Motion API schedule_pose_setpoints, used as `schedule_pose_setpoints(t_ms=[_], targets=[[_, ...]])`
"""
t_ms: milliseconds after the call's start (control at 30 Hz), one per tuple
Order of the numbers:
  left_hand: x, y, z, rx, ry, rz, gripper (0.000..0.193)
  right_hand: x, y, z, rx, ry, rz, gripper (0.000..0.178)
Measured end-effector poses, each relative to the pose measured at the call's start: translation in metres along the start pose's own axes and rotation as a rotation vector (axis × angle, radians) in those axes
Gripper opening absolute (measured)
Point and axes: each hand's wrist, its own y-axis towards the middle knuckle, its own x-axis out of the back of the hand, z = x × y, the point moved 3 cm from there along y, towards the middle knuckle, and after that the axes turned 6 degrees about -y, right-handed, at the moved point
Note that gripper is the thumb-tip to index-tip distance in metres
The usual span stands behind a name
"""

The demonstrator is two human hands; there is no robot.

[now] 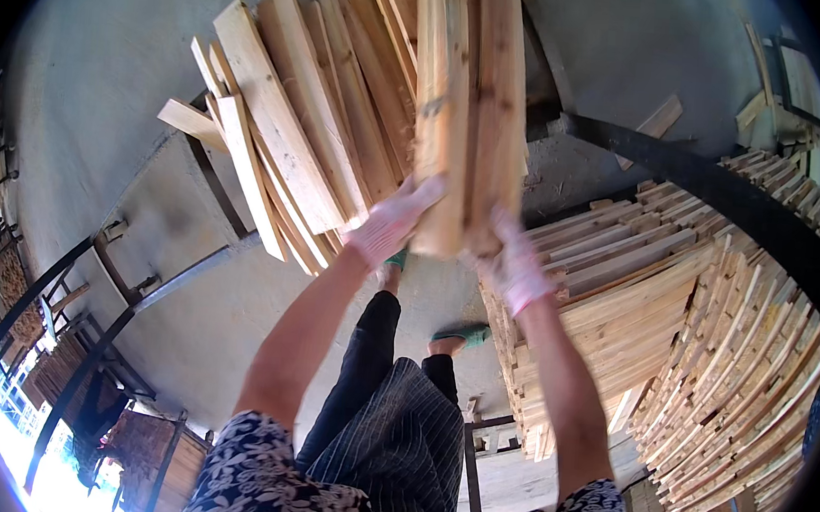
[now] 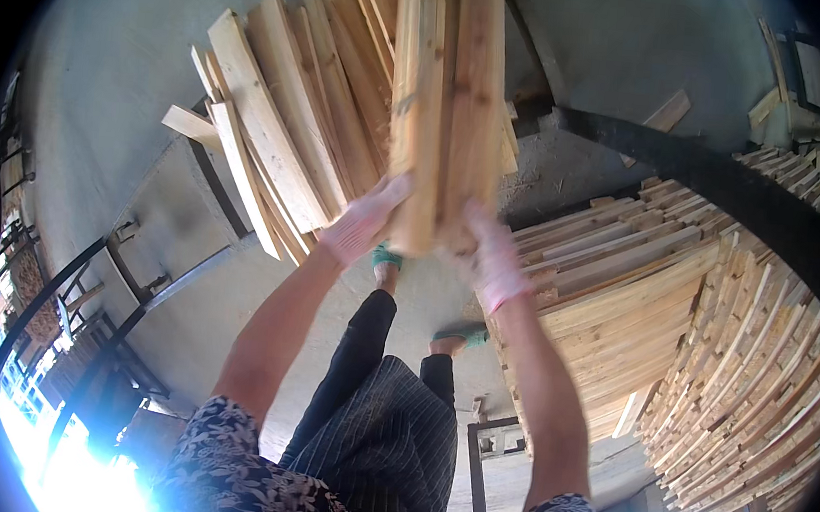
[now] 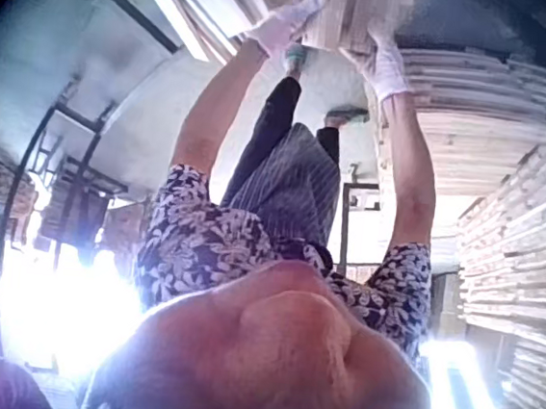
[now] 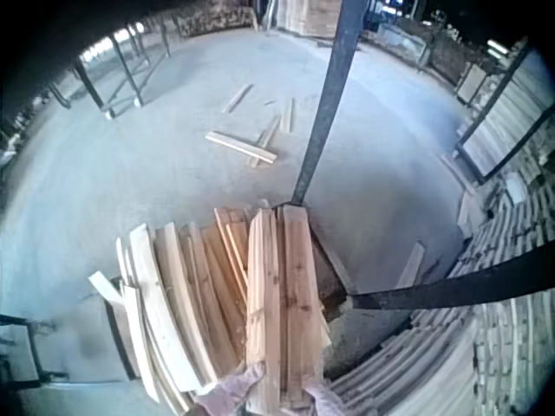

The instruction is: The person repeatedly picks up wooden planks from a pile on the floor and stacks them onto a growing pile on a metal rack. The person wears pink gloves and handles the planks one by one or in small groups, aligning them as they are placed.

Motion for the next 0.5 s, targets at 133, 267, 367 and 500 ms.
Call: schedule_pose_setpoints(t_ms=[133, 267, 367, 500], targets=[[0.033, -0.103, -0.032, 0.122, 0.127, 0.014, 0.109, -0.073, -0.068, -0.090, -0.285, 0.242, 0.392, 0.075], [0.044, -0.130, -0.011, 0.117, 0.416, 0.041, 0.111, -0.025, -0.004, -0.120, -0.004, 0.295, 0.093, 0.087], [0.037, -0.123, 0.019, 0.054, 0.683, -0.092, 0.108, -0.049, -0.009, -0.096, 0.055, 0.204, 0.101, 0.085], [-0.012, -0.165, 0.009, 0.152, 0.689, -0.037, 0.108, -0.030, -0.056, -0.092, 0.024, 0.086, -0.044, 0.090]])
